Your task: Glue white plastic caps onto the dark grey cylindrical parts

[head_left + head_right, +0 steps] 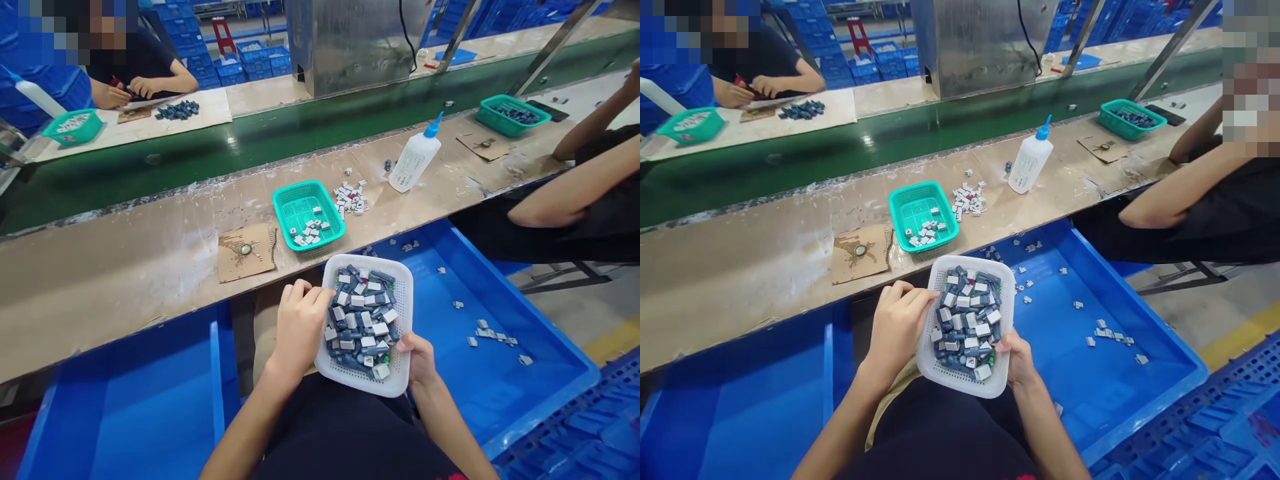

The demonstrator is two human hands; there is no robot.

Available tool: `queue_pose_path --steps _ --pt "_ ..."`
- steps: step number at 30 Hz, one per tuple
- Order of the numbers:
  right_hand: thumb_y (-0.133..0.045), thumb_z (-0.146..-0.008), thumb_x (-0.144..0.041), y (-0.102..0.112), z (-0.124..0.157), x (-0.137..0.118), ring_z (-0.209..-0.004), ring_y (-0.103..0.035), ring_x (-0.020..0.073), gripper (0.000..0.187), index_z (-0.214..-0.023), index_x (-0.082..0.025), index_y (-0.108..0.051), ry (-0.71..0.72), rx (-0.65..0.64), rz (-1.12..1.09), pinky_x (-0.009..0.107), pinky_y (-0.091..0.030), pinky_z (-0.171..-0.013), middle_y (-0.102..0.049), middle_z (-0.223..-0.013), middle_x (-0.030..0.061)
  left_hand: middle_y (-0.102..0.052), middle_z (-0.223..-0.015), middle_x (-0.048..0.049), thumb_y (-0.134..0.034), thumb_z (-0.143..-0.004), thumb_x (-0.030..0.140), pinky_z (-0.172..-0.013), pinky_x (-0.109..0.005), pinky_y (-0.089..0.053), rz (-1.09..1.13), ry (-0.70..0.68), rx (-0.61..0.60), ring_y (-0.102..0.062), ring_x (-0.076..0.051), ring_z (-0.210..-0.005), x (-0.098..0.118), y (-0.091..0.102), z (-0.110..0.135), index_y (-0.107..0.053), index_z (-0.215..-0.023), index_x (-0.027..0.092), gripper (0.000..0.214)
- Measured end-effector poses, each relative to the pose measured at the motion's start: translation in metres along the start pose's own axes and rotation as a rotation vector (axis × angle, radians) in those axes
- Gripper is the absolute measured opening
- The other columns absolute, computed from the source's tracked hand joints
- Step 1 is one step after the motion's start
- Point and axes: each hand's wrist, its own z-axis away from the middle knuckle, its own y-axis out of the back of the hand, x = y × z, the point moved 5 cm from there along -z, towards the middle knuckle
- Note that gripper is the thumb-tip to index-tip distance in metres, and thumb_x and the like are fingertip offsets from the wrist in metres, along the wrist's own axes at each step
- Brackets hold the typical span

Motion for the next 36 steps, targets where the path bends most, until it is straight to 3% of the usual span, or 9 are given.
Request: queue_pose_path --steps 5,9,13,20,28,36 --pt "-0.050 -0.042 -0.015 -0.004 0.002 0.000 -0.092 -0.064 0.0334 0.074 -0.116 -0.024 -0.056 -0.006 0.009 0.005 0.051 -0.049 -0.085 -0.072 -0.090 0.0014 -0.068 -0.082 -0.0020 -0.055 -0.086 0.017 -0.065 -0.037 -0.037 0.050 0.040 -0.059 -0.049 -0.020 -0.076 0.010 -0.013 -0.003 -0.062 -0.091 0.018 0.009" --pt "-0.049 -0.044 -0.017 -0.007 0.002 0.003 -0.091 -0.064 0.0342 0.070 -0.113 -0.026 -0.058 -0.012 -0.005 0.052 0.052 -0.051 -0.081 -0.071 -0.088 0.0020 -0.068 -0.086 -0.0009 -0.050 -0.089 0.018 -0.068 -0.036 -0.039 0.116 0.045 -0.016 -0.051 -0.018 -0.077 0.012 -0.021 -0.010 -0.061 -0.094 0.017 0.012" --pt "-0.050 -0.043 -0.015 -0.006 0.001 0.004 -0.092 -0.064 0.0336 0.072 -0.113 -0.026 -0.057 -0.021 0.009 0.044 0.050 -0.052 -0.080 -0.071 -0.088 0.0012 -0.067 -0.093 0.0005 -0.050 -0.088 0.016 -0.070 -0.033 -0.040 0.130 -0.076 0.017 -0.053 -0.018 -0.083 0.014 -0.025 -0.020 -0.060 -0.095 0.018 0.012" --pt "-0.051 -0.042 -0.012 -0.001 -0.003 0.008 -0.091 -0.065 0.0323 0.069 -0.110 -0.024 -0.060 -0.020 -0.002 0.024 0.047 -0.052 -0.081 -0.072 -0.090 0.0007 -0.060 -0.081 -0.0018 -0.062 -0.080 0.017 -0.065 -0.033 -0.038 -0.024 -0.009 0.005 -0.049 -0.020 -0.075 -0.002 -0.036 -0.029 -0.061 -0.090 0.019 0.010" --pt "-0.050 -0.043 -0.011 0.007 -0.004 0.009 -0.086 -0.066 0.0319 0.064 -0.105 -0.021 -0.062 -0.008 -0.051 0.036 0.044 -0.054 -0.074 -0.072 -0.082 0.0006 -0.058 -0.070 -0.0015 -0.056 -0.084 0.016 -0.060 -0.031 -0.034 0.002 -0.274 0.075 -0.046 -0.017 -0.069 -0.002 -0.040 -0.010 -0.062 -0.080 0.017 0.007" --pt "-0.050 -0.043 -0.012 0.007 -0.004 0.013 -0.085 -0.065 0.0306 0.066 -0.108 -0.021 -0.060 -0.042 -0.081 0.046 0.039 -0.054 -0.065 -0.071 -0.088 0.0021 -0.060 -0.069 -0.0014 -0.059 -0.082 0.013 -0.058 -0.031 -0.033 0.027 -0.301 0.091 -0.043 -0.016 -0.066 -0.007 -0.035 0.000 -0.062 -0.081 0.016 0.004"
